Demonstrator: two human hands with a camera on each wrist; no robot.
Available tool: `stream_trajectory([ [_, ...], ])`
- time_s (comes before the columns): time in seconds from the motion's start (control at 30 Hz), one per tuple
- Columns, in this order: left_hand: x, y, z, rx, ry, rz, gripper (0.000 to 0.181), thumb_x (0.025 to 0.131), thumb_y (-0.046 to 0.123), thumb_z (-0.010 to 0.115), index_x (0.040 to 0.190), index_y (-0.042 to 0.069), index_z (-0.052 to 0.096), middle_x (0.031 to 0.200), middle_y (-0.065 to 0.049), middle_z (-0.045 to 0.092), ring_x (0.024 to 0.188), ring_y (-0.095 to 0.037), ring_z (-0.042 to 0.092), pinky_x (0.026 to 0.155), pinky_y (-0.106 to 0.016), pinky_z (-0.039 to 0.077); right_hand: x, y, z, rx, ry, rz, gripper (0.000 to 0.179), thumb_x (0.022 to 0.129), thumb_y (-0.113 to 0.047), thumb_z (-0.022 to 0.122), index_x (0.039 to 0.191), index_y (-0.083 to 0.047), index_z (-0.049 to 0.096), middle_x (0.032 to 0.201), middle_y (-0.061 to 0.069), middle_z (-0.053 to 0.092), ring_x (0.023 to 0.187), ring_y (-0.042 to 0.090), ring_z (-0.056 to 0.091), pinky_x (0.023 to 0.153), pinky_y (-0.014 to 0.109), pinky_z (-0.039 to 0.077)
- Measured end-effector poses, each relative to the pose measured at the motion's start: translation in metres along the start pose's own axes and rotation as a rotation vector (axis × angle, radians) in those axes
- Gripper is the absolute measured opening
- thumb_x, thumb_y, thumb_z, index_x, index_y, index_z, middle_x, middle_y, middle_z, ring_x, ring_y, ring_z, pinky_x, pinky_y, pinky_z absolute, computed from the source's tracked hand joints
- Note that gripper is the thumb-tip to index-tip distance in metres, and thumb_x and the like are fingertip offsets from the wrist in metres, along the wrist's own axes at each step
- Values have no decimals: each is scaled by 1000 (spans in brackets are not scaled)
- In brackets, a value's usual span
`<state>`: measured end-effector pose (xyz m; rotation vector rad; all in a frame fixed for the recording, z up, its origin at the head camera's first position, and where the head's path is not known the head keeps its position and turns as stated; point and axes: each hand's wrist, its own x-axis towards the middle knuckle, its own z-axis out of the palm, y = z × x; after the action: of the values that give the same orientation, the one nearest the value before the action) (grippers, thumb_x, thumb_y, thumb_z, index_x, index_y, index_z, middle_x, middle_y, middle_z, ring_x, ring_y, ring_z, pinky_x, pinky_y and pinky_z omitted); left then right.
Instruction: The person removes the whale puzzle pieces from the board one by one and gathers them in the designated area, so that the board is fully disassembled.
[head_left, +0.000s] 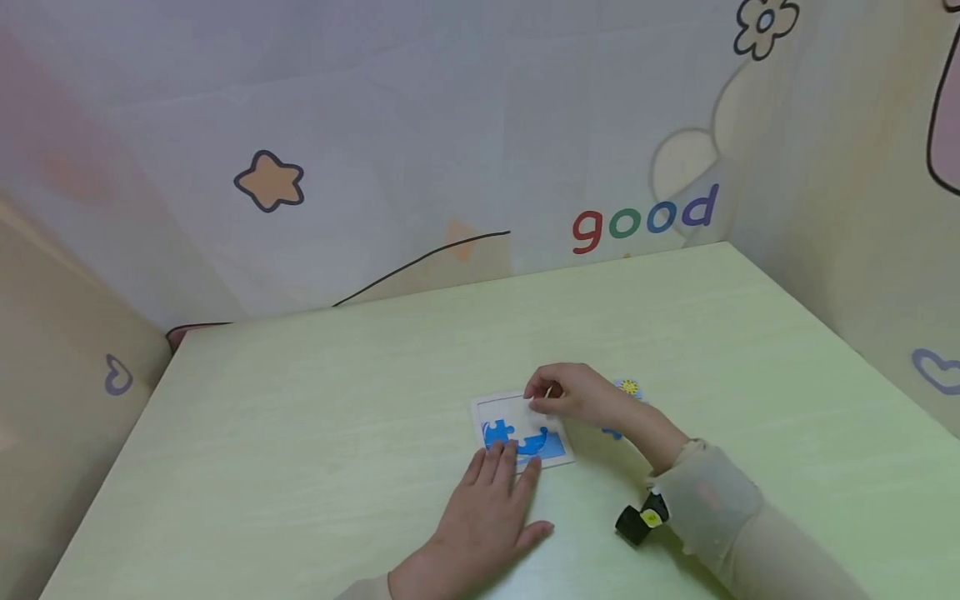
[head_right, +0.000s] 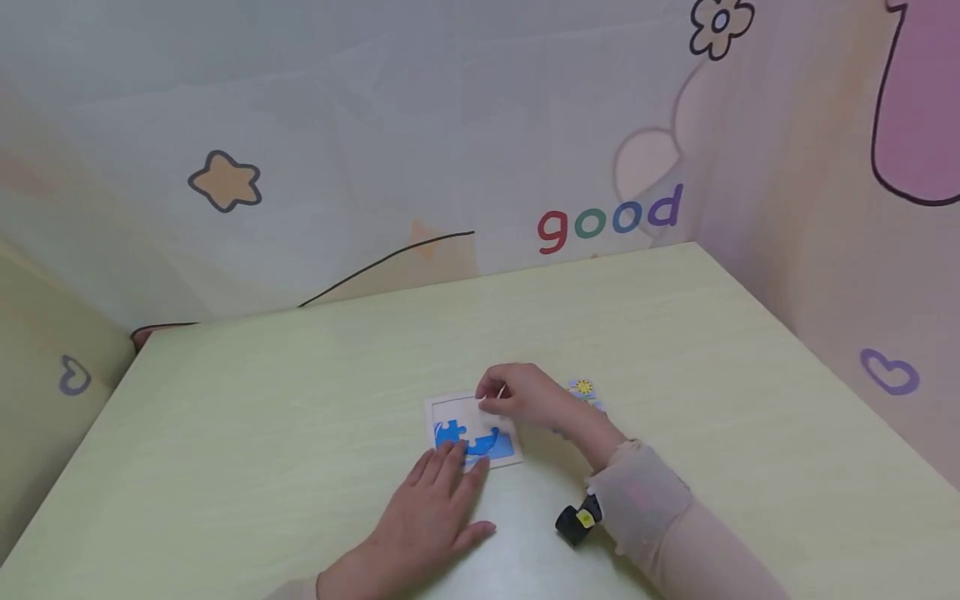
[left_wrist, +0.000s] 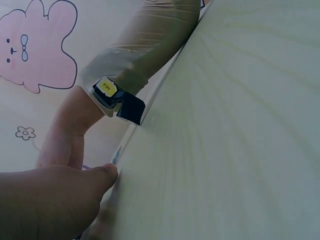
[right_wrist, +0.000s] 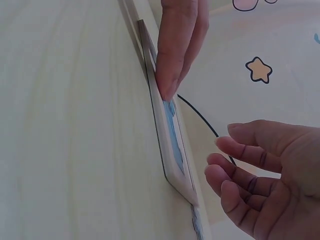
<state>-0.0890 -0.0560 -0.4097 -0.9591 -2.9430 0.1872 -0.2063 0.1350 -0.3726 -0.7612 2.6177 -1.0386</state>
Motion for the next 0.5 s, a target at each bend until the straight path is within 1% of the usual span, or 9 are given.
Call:
stream_trajectory([
  [0.1,2,1,0,-10,-13,9,70,98,62,28,149,15,36,153,-17,36,145,-30,31,117,-39,32,1,-3,5,9,-5,18,13,91,-14,64,101,-6,67,87,2,64,78,13,53,71,23,47],
  [0.2,2,0,1,-17,-12,16,70,98,61,28,149,14,35,153,-18,35,145,-30,31,117,-38,32,3,-6,10,3,-6,19,14,91,-14,64,102,-6,67,89,1,65,79,12,54,73,22,48],
  [0.3,2,-1,2,-18,-8,19,69,98,61,28,149,14,36,153,-18,35,145,-30,31,116,-38,33,6,-7,16,3,-19,-3,14,91,-14,64,103,-6,67,90,2,65,79,12,55,73,21,49],
  [0.43,1,-2,1,-22,-22,20,69,98,61,28,149,16,37,155,-17,33,145,-30,30,116,-38,33,8,-6,24,11,-43,-31,15,91,-14,64,104,-7,67,91,1,65,80,10,57,74,21,50],
  [0.5,1,-2,1,-18,-20,21,68,98,61,28,148,16,38,154,-17,34,144,-30,31,115,-38,34,8,-6,27,13,-41,-38,15,91,-13,64,105,-7,67,90,1,65,80,10,56,75,21,50],
])
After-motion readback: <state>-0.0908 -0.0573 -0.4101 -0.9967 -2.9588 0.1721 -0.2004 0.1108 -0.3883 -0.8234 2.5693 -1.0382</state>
